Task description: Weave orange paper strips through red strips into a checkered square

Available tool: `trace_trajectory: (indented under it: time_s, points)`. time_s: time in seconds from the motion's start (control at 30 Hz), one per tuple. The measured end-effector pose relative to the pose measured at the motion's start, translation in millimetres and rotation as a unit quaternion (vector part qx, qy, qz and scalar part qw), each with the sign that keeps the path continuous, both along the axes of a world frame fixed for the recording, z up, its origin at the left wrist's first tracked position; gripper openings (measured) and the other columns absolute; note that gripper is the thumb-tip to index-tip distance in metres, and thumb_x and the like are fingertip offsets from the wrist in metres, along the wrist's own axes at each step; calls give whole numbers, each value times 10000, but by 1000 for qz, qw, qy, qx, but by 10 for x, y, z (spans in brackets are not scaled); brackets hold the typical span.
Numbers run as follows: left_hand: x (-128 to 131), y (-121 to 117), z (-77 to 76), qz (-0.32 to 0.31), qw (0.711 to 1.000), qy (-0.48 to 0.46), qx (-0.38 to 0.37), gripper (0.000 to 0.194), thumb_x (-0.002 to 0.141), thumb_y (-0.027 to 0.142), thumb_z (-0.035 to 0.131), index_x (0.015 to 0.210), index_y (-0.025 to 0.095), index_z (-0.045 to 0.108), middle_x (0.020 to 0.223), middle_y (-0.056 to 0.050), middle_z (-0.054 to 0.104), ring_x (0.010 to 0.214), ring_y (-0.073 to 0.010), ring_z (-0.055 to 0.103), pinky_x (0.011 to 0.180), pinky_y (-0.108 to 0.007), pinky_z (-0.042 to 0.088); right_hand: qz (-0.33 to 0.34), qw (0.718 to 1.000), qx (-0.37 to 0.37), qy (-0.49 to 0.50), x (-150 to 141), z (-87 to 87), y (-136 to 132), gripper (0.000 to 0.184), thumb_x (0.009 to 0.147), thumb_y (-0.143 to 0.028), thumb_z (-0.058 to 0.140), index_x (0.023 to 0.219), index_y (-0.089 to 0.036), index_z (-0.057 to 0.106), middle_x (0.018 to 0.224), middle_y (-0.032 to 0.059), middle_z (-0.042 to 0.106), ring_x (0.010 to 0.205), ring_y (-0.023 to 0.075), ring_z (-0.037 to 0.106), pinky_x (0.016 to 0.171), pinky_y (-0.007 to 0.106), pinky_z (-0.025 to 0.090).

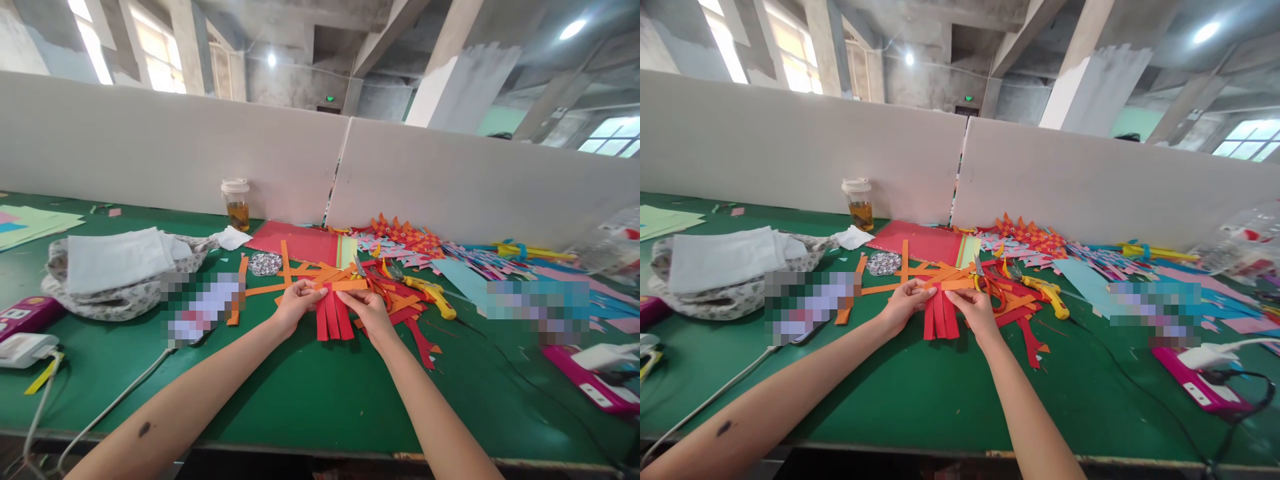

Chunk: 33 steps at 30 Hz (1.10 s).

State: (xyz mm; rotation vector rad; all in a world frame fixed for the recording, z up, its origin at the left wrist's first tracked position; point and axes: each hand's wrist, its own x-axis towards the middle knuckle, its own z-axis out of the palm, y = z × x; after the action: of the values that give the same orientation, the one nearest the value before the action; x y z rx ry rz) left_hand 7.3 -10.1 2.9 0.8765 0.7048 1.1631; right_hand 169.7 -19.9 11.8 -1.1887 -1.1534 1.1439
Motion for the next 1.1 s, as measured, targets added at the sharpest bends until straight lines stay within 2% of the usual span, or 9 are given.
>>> trace_trajectory:
  time_s: [0.23, 0.47, 0.67, 0.8, 0.93, 1.1]
  points:
    - [18, -6, 2, 12, 1000, 2, -3, 376, 543, 356, 763, 715, 150, 501, 573, 28, 574, 547, -88, 563, 559, -212, 448, 17, 1000, 13, -11, 15, -34, 6, 243, 585, -367, 731, 765, -206, 712, 822, 30, 711, 816, 223, 647, 786, 344, 497]
    - [22, -20, 13, 26, 1000, 15, 8, 375, 549, 354, 759, 714, 160, 484, 558, 38, 566, 539, -87, 561, 541, -202, 450, -13, 999, 14, -46, -27, 19, -33, 245, 556, -366, 744, 719, -186, 707, 765, 42, 710, 792, 234, 649, 764, 351, 496]
    - [24, -27, 9, 24, 998, 51, 24, 346, 583, 362, 736, 718, 164, 487, 569, 51, 530, 534, -61, 532, 489, -153, 401, 30, 999, 6, -24, -70, 38, -64, 266, 588, -355, 731, 787, -182, 705, 879, 58, 704, 891, 240, 632, 814, 346, 482]
    - [40, -30, -1, 15, 998, 54, 26, 359, 560, 375, 745, 722, 162, 506, 628, 30, 561, 567, -75, 553, 504, -169, 413, 24, 999, 23, -18, -50, -11, -49, 273, 599, -360, 723, 803, -180, 701, 901, 60, 699, 906, 246, 627, 802, 351, 487]
    - [44, -38, 17, 12, 998, 64, 6, 354, 541, 372, 756, 729, 156, 548, 719, -7, 601, 652, -107, 584, 570, -207, 455, 29, 999, 13, -30, -18, 0, -50, 296, 590, -391, 719, 766, -154, 696, 814, 77, 704, 815, 249, 641, 736, 350, 493]
    - [24, -33, 29, -4, 996, 90, 11, 331, 591, 409, 715, 800, 161, 648, 848, -46, 635, 739, -128, 577, 573, -205, 454, 51, 997, -49, -34, 2, 83, -80, 310, 532, -389, 745, 716, -147, 681, 710, 60, 693, 655, 208, 632, 610, 308, 476]
